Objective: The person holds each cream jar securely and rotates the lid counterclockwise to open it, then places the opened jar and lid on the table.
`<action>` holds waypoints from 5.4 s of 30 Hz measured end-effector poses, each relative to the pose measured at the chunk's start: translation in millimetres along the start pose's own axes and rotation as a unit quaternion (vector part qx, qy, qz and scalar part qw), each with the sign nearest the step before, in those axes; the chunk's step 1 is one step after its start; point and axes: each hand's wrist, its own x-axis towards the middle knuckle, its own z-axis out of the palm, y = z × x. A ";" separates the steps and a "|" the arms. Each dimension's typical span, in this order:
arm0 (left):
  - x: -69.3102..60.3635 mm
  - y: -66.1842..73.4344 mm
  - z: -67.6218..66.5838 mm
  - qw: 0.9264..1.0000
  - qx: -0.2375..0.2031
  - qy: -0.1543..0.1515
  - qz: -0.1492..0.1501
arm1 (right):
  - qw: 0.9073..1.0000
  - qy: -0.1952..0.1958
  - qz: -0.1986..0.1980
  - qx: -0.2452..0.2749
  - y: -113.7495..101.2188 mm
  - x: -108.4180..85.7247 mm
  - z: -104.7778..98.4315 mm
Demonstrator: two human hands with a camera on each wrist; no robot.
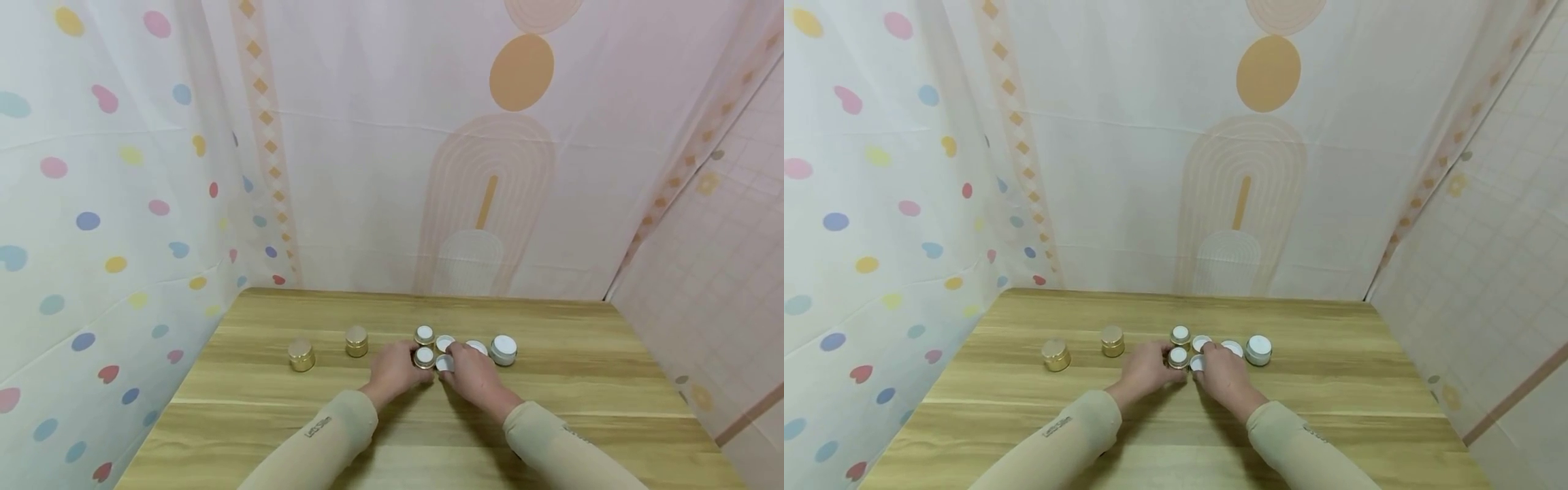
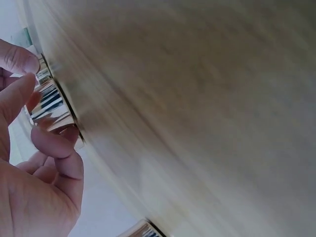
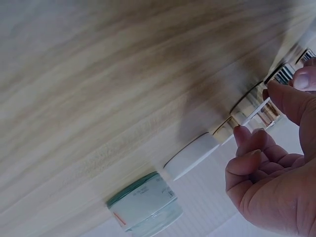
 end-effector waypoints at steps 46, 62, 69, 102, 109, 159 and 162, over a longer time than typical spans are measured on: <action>-27.6 -50.0 -42.3 0.990 -0.086 0.105 -0.039 | 0.966 -0.081 -0.072 0.236 -17.5 -44.2 -25.4; -78.5 -8.5 -28.4 0.988 0.060 0.081 0.117 | 0.930 -0.123 -0.056 0.343 -28.0 -42.6 -26.9; -81.2 -7.3 -26.4 0.986 0.079 0.068 0.133 | 0.927 -0.141 -0.052 0.344 -25.4 -43.3 -26.2; -72.6 -13.9 -38.5 0.972 0.056 0.002 0.230 | 0.916 -0.137 -0.063 0.371 -20.1 -49.0 -19.6; -68.1 -12.6 -40.9 0.968 0.037 -0.002 0.249 | 0.919 -0.115 -0.056 0.372 -22.2 -49.7 -20.9; -75.7 -11.8 -30.6 0.966 0.154 0.054 0.203 | 0.959 -0.089 -0.062 0.263 -22.7 -48.9 -31.4; -75.7 -12.7 -29.7 0.966 0.152 0.057 0.201 | 0.957 -0.097 -0.065 0.265 -23.1 -49.0 -31.7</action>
